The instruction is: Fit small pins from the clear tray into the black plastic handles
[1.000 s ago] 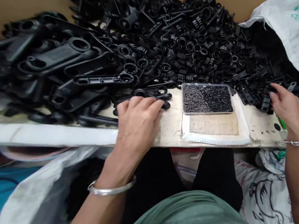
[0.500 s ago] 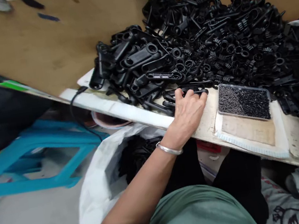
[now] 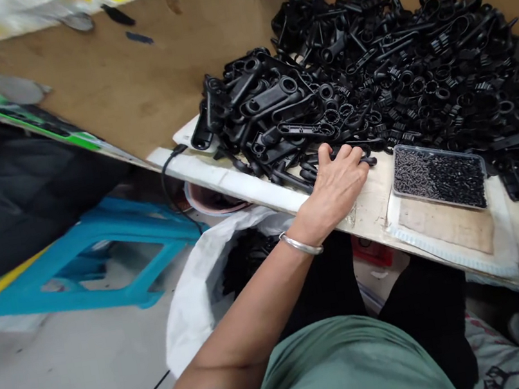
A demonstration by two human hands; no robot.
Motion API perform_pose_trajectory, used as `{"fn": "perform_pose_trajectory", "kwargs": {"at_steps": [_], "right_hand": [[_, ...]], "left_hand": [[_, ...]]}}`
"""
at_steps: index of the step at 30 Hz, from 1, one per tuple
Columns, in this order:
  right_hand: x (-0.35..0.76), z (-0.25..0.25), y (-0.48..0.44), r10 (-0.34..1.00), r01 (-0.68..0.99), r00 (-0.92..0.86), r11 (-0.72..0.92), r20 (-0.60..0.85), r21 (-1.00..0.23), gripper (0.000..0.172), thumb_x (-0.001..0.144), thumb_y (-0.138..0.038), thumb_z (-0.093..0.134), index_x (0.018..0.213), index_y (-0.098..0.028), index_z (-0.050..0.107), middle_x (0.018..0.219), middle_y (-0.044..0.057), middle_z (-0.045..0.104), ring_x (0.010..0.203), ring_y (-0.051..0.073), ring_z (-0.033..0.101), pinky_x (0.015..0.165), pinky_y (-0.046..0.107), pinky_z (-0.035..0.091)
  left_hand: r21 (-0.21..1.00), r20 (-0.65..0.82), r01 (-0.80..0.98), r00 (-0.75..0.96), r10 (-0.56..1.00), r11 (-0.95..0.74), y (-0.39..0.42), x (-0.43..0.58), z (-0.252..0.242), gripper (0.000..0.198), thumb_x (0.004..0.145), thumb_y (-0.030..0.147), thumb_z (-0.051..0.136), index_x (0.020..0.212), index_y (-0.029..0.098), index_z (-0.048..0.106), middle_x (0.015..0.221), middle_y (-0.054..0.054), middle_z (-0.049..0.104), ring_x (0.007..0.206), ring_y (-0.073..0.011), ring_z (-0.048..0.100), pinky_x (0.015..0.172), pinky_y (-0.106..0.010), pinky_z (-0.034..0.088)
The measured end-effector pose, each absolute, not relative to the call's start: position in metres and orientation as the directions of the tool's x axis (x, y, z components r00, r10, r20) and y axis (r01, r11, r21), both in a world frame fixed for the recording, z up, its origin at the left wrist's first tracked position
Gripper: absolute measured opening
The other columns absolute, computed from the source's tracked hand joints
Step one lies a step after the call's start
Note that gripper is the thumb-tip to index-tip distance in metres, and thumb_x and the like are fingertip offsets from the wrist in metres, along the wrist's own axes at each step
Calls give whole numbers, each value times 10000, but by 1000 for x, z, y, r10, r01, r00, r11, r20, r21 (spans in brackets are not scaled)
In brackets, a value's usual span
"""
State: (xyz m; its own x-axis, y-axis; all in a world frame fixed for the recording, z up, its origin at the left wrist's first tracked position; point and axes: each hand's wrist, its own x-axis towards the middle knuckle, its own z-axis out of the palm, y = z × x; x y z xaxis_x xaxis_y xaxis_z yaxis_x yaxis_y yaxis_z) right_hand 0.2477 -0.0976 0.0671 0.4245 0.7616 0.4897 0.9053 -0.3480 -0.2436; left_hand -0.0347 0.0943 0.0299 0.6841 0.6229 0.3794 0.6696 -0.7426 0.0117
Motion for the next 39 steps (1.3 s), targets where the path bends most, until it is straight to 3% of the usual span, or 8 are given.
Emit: {"fn": "perform_pose_trajectory", "kwargs": {"at_steps": [6,10,14,18,22,27,32,39], "right_hand": [[220,69,-99,767,864,459,-267,449,-426,350,878,-484,635,1127,-271,759,1065,80,764,895,286,737,860,402,590],[201,62,-97,807,761,498,-232,317,-605,339,863,-502,664,1100,-282,764,1102,62,755,886,268,722,895,455,580],[178,52,-87,865,483,495,-200,78,-853,372,838,-471,718,1154,-276,739,1063,58,760,745,189,705,761,402,626],[159,42,-78,939,137,315,-186,-135,-973,473,863,-443,714,1295,-257,661,1017,72,760,709,168,711,630,327,623],[153,37,-74,920,-6,351,-184,-174,-983,499,798,-421,786,1248,-229,685,930,55,759,719,184,728,656,342,638],[161,33,-74,869,59,473,-193,-143,-979,466,712,-425,850,1114,-210,752,841,43,759,651,178,724,669,333,646],[171,27,-77,854,40,477,-258,-208,-965,497,724,-477,835,1145,-227,752,868,52,768,667,190,739,708,345,649],[183,24,-83,844,74,503,-256,-186,-964,472,794,-518,772,1160,-221,743,1031,79,767,747,207,763,713,335,658]], "left_hand": [[189,573,627,555,603,-756,94,-34,35,224,970,76,479,970,176,679,1126,-105,675,1076,-257,587,969,-471,406],[525,703,303,372,606,-795,79,-29,40,191,973,150,539,1119,162,662,1132,-92,707,1032,-202,642,924,-366,499],[883,459,-272,338,822,-381,56,-16,29,245,918,267,669,1140,169,645,1111,-88,727,1001,-175,699,878,-298,567],[873,173,-479,479,860,91,36,-5,8,358,869,344,734,1162,167,629,1130,-119,738,1044,-203,714,876,-310,590],[836,99,-503,529,843,217,27,-5,-1,376,822,327,785,1132,162,651,1169,-124,732,1082,-215,705,927,-324,577],[889,107,-425,554,825,170,24,-11,-1,413,805,237,782,1196,166,672,1196,-100,722,1110,-213,686,987,-316,544],[971,237,-154,507,829,-184,22,-14,0,341,853,181,716,1194,167,698,1099,-67,749,923,-177,703,885,-292,558],[817,448,94,520,728,-569,21,-14,0,256,865,136,723,1119,145,690,1079,-78,755,981,-180,706,889,-291,563]]}}
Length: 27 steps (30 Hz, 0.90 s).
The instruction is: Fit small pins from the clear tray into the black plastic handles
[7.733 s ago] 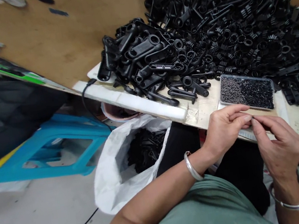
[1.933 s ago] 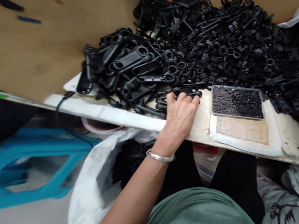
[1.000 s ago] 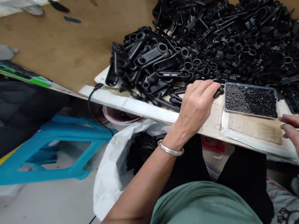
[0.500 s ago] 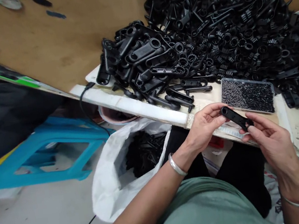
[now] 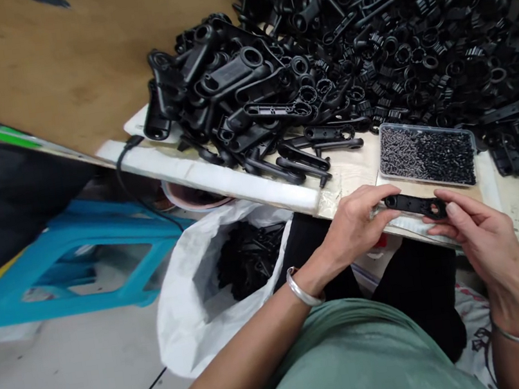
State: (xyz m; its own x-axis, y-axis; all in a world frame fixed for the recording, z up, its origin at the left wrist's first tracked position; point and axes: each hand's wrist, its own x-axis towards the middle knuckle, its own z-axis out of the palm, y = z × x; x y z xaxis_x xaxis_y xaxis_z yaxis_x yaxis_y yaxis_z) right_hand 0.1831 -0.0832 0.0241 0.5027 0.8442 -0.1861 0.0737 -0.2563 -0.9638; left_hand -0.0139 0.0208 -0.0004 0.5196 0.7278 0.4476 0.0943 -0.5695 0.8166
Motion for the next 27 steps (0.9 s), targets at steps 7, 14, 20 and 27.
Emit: {"fn": "perform_pose_trajectory", "kwargs": {"at_steps": [7,14,20,27], "right_hand": [[189,24,-87,850,202,490,-328,-194,-923,512,846,-541,711,1239,-213,707,826,79,782,687,215,759,711,358,659],[188,31,-86,865,298,479,-323,-152,-898,527,855,-560,689,1227,-187,706,757,70,771,618,177,735,660,310,644],[189,30,-88,866,326,478,-330,-147,-886,515,875,-551,670,1250,-199,695,769,61,773,612,157,725,677,298,638],[188,32,-88,865,323,480,-332,-149,-886,531,861,-562,677,1238,-189,698,748,61,768,619,160,723,675,298,634]], "left_hand": [[727,494,168,546,677,-665,22,-10,3,214,836,98,743,1037,143,685,926,-50,739,902,-177,682,831,-299,566],[684,481,215,587,652,-697,25,-7,4,248,792,84,780,1014,138,681,886,-43,724,886,-193,662,824,-316,553],[693,481,212,577,660,-689,24,-6,3,242,795,75,774,1006,143,677,874,-32,715,878,-183,653,825,-308,545],[699,460,223,588,665,-680,24,-6,3,216,822,71,737,1013,150,675,899,-37,716,913,-187,648,845,-314,541]]}}
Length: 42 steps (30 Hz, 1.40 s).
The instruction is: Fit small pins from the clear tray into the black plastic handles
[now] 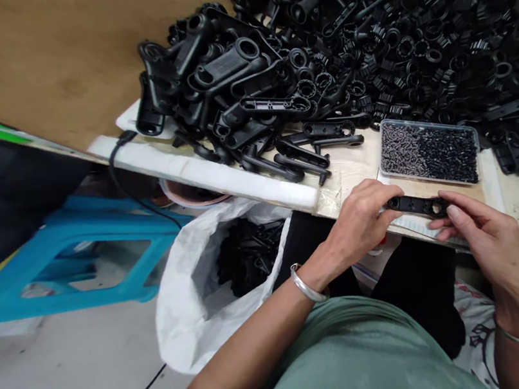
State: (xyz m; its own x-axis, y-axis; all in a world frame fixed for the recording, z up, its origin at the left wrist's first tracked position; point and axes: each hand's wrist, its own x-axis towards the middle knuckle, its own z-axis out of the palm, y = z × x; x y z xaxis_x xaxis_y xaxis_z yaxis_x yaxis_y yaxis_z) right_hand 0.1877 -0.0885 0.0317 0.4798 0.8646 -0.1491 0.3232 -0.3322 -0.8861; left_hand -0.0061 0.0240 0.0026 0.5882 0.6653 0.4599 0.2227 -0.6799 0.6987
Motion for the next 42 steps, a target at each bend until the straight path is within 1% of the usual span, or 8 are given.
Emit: {"fn": "perform_pose_trajectory", "kwargs": {"at_steps": [7,15,18,22,26,29,36,42], "right_hand": [[186,34,-87,880,387,463,-312,-110,-868,495,880,-542,649,1211,-180,710,706,50,745,546,142,658,624,304,608],[200,45,-83,892,486,448,-300,-60,-821,440,830,-546,681,1081,-192,751,652,22,682,489,136,549,474,279,486],[211,52,-68,902,706,421,-258,98,-659,354,860,-507,651,1044,-231,773,785,47,732,635,183,641,638,334,536],[217,57,-33,960,928,192,-110,204,-355,285,919,-391,585,1044,-220,775,1005,83,758,888,251,697,853,399,525],[209,55,-4,986,980,56,-24,156,-196,303,942,-342,548,1119,-201,749,1056,97,744,865,250,692,814,395,521],[203,53,7,990,992,35,-18,135,-127,257,931,-306,547,1043,-204,755,1011,90,747,857,248,685,782,376,507],[204,52,14,997,993,37,-30,61,-115,207,923,-265,534,881,-222,732,896,60,751,820,243,676,742,356,459],[220,59,7,987,964,78,-38,142,-263,214,912,-290,547,900,-235,753,883,42,767,788,218,691,758,337,482]], "left_hand": [[692,405,261,631,661,-673,25,-4,4,207,834,80,719,1024,149,675,928,-59,712,959,-213,634,880,-350,530],[698,390,237,665,637,-675,27,-5,3,284,825,132,761,1091,146,663,1010,-79,722,1006,-224,636,906,-374,526],[707,407,207,663,628,-676,27,-6,2,327,828,149,768,1133,130,653,1063,-96,725,1045,-225,636,926,-381,527],[704,442,184,643,626,-686,27,-7,2,325,837,174,768,1136,120,651,1097,-113,725,1073,-230,645,926,-392,544],[704,501,160,579,643,-692,27,-9,3,244,863,160,739,1094,129,669,1051,-101,739,1032,-214,670,900,-374,567],[700,525,175,531,665,-693,28,-11,6,155,887,141,703,1041,128,688,972,-85,749,962,-198,682,865,-350,573],[634,551,235,532,643,-737,39,-8,14,86,927,131,642,978,134,711,902,-67,749,905,-182,667,838,-315,547],[585,523,313,559,643,-748,51,-1,22,122,957,163,598,954,152,720,898,-61,739,884,-192,622,843,-324,515]]}}
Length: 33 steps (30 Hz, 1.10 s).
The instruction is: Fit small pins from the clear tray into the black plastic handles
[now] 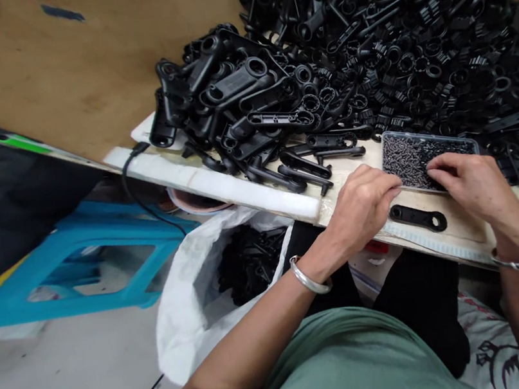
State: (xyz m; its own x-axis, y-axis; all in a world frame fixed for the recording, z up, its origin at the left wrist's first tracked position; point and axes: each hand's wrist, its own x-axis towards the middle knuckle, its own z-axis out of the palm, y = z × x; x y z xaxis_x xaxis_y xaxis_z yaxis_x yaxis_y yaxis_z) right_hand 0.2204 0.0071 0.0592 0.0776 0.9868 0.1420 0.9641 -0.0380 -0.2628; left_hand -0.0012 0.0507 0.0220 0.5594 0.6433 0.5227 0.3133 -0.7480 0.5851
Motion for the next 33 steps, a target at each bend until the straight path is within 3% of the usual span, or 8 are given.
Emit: {"fn": "perform_pose_trajectory", "kwargs": {"at_steps": [6,13,19,23,27,33], "right_hand": [[258,64,-14,963,935,207,-142,173,-324,194,859,-361,603,878,-255,764,805,33,762,723,235,688,738,368,494],[260,57,-24,970,957,149,-92,193,-274,257,885,-393,553,877,-255,769,867,51,775,729,232,680,719,372,491],[261,55,-27,983,959,68,-18,168,-283,276,908,-372,535,955,-249,778,947,59,767,817,230,691,743,357,506],[260,55,-27,997,966,-42,58,68,-251,313,942,-365,504,1066,-240,763,1041,69,741,901,236,682,794,372,509],[261,58,-25,997,969,-82,79,-6,-233,316,953,-354,476,1049,-243,755,1021,67,727,908,239,672,807,386,501],[265,61,-22,999,931,-53,46,-7,-362,252,902,-377,536,911,-240,747,909,48,727,813,208,655,768,351,493]], "left_hand": [[506,377,389,703,603,-770,57,14,42,214,974,125,513,890,141,710,887,-68,705,871,-211,565,822,-345,452],[373,299,267,872,388,-889,66,62,41,224,957,95,475,865,170,665,865,-40,652,978,-218,554,798,-342,357],[414,88,363,897,434,-834,73,69,48,248,918,90,490,772,172,673,856,-54,696,950,-231,590,755,-340,344],[432,77,369,894,442,-823,72,67,54,227,916,99,494,830,161,694,911,-64,721,971,-236,606,766,-340,357],[449,62,366,897,438,-815,71,64,54,251,933,91,472,834,160,691,922,-63,715,988,-239,603,790,-344,370],[471,49,383,888,457,-795,72,60,53,247,931,96,476,809,164,680,922,-58,710,995,-246,604,803,-360,382]]}}
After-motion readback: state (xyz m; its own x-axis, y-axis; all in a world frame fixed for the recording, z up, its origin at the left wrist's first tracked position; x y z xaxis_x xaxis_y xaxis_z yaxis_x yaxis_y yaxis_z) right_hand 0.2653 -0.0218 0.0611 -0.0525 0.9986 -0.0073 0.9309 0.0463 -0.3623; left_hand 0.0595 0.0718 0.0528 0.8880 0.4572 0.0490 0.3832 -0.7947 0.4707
